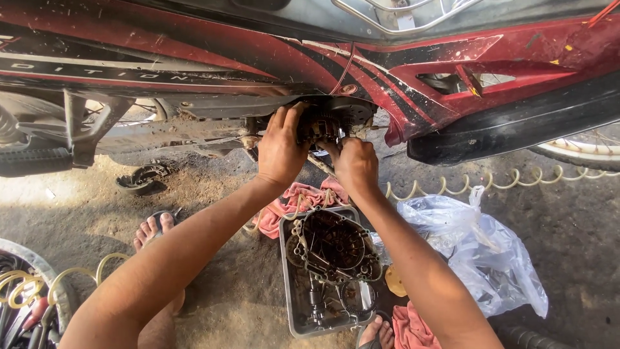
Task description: Disassembling and reassembling motorcycle clutch components, including plates and the basket, while applying oil for lubrication.
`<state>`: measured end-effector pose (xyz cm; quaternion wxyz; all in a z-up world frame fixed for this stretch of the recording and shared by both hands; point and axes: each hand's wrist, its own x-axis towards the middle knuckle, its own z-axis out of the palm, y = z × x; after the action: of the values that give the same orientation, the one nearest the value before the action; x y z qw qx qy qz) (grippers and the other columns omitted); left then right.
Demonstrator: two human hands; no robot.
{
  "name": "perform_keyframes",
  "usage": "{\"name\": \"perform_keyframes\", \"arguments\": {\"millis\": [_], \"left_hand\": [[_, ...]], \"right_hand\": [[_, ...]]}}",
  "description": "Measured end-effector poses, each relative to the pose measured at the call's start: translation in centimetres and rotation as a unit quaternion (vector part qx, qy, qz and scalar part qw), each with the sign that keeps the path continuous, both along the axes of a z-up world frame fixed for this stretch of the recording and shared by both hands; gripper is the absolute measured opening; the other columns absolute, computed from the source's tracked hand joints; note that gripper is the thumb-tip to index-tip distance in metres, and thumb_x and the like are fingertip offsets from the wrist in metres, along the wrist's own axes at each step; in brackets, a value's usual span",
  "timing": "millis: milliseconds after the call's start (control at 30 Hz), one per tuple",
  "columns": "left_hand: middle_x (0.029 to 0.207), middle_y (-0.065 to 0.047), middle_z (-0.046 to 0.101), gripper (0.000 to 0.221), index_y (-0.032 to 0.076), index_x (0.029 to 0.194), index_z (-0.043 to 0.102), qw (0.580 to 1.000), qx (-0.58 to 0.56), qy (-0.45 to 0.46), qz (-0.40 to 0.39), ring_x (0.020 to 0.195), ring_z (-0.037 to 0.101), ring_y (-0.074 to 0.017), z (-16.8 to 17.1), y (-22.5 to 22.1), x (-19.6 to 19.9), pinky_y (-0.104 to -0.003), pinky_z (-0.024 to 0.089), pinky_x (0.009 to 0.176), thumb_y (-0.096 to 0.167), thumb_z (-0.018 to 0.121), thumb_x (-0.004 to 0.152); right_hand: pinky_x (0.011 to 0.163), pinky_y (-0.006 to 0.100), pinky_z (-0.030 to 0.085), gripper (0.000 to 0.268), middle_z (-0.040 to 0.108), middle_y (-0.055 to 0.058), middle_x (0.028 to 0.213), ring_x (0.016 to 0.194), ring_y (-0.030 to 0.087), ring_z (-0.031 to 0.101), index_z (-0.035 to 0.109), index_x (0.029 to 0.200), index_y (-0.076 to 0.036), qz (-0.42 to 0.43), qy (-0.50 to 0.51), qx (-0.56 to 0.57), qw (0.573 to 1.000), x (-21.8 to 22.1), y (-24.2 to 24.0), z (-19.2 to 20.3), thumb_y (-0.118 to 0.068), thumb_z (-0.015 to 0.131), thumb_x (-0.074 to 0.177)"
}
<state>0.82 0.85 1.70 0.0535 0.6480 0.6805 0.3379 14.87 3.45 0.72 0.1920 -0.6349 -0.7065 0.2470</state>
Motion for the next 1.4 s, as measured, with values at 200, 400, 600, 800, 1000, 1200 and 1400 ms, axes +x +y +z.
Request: {"name": "perform_keyframes", "arguments": {"millis": [200, 400, 600, 800, 1000, 1200, 1400], "left_hand": [[0.094, -0.004, 0.052, 0.043, 0.017, 0.106, 0.047, 0.981, 0.034, 0.193, -0.013, 0.086, 0.056, -0.0209, 0.3, 0.7, -0.5, -0.034, 0.053, 0.062, 0.018, 0.068, 0.068], [0.087, -0.001, 0.044, 0.024, 0.021, 0.104, 0.049, 0.96, 0.117, 0.245, -0.071, 0.086, 0.052, -0.0182, -1.2, 0.8, -1.6, -0.027, 0.053, 0.055, 0.021, 0.057, 0.081], [0.09, -0.006, 0.044, 0.033, 0.018, 0.109, 0.048, 0.971, 0.06, 0.219, -0.077, 0.086, 0.056, -0.0255, -0.1, 0.7, -1.3, -0.039, 0.057, 0.059, 0.017, 0.061, 0.078], [0.094, -0.006, 0.043, 0.045, 0.017, 0.108, 0.049, 0.979, 0.033, 0.184, -0.085, 0.09, 0.055, -0.0284, 0.9, 0.4, -1.0, -0.042, 0.057, 0.063, 0.014, 0.071, 0.069], [0.096, -0.008, 0.046, 0.025, 0.016, 0.101, 0.05, 0.958, -0.043, 0.275, -0.062, 0.089, 0.055, -0.025, 2.6, 1.4, 0.8, -0.037, 0.056, 0.055, 0.006, 0.056, 0.08], [0.097, -0.011, 0.045, 0.029, 0.012, 0.102, 0.049, 0.963, -0.026, 0.241, -0.121, 0.093, 0.055, -0.0307, 3.1, 1.3, 0.0, -0.043, 0.056, 0.054, 0.001, 0.058, 0.077], [0.101, -0.012, 0.044, 0.03, 0.012, 0.103, 0.049, 0.964, -0.025, 0.226, -0.14, 0.095, 0.054, -0.0328, 3.1, 1.0, -0.6, -0.047, 0.056, 0.058, -0.001, 0.057, 0.077]], "right_hand": [[0.056, 0.045, 0.051, 0.052, 0.06, 0.02, 0.059, 0.067, 0.038, 0.064, 0.06, 0.063, -0.003, 0.026, -0.034, -0.053, 0.998, 0.4, 1.3, -1.8, -0.052, 0.058, 0.078], [0.056, 0.045, 0.052, 0.051, 0.061, 0.021, 0.064, 0.069, 0.038, 0.064, 0.06, 0.069, -0.001, 0.047, -0.031, -0.069, 0.996, 0.0, 0.5, -1.4, -0.048, 0.05, 0.085], [0.054, 0.036, 0.051, 0.042, 0.06, 0.008, 0.05, 0.061, 0.028, 0.065, 0.061, 0.06, -0.004, 0.038, 0.051, -0.104, 0.993, 0.5, 1.7, -1.9, -0.038, 0.053, 0.084], [0.051, 0.034, 0.05, 0.044, 0.059, 0.007, 0.047, 0.054, 0.024, 0.064, 0.06, 0.058, -0.006, 0.03, 0.086, -0.118, 0.989, 1.0, 0.9, -1.4, -0.041, 0.054, 0.084], [0.054, 0.041, 0.049, 0.034, 0.059, 0.016, 0.055, 0.064, 0.034, 0.063, 0.062, 0.06, -0.005, 0.025, 0.074, -0.053, 0.996, 0.4, 0.0, -1.7, -0.035, 0.062, 0.077], [0.061, 0.043, 0.053, 0.02, 0.062, 0.016, 0.07, 0.07, 0.034, 0.064, 0.066, 0.08, -0.01, 0.024, -0.082, 0.055, 0.995, -0.6, -0.9, 0.3, -0.029, 0.059, 0.079], [0.054, 0.037, 0.054, 0.016, 0.064, 0.023, 0.076, 0.06, 0.03, 0.065, 0.061, 0.092, 0.007, 0.096, 0.224, 0.09, 0.966, -1.5, -6.3, 6.2, -0.005, 0.053, 0.086]]}}
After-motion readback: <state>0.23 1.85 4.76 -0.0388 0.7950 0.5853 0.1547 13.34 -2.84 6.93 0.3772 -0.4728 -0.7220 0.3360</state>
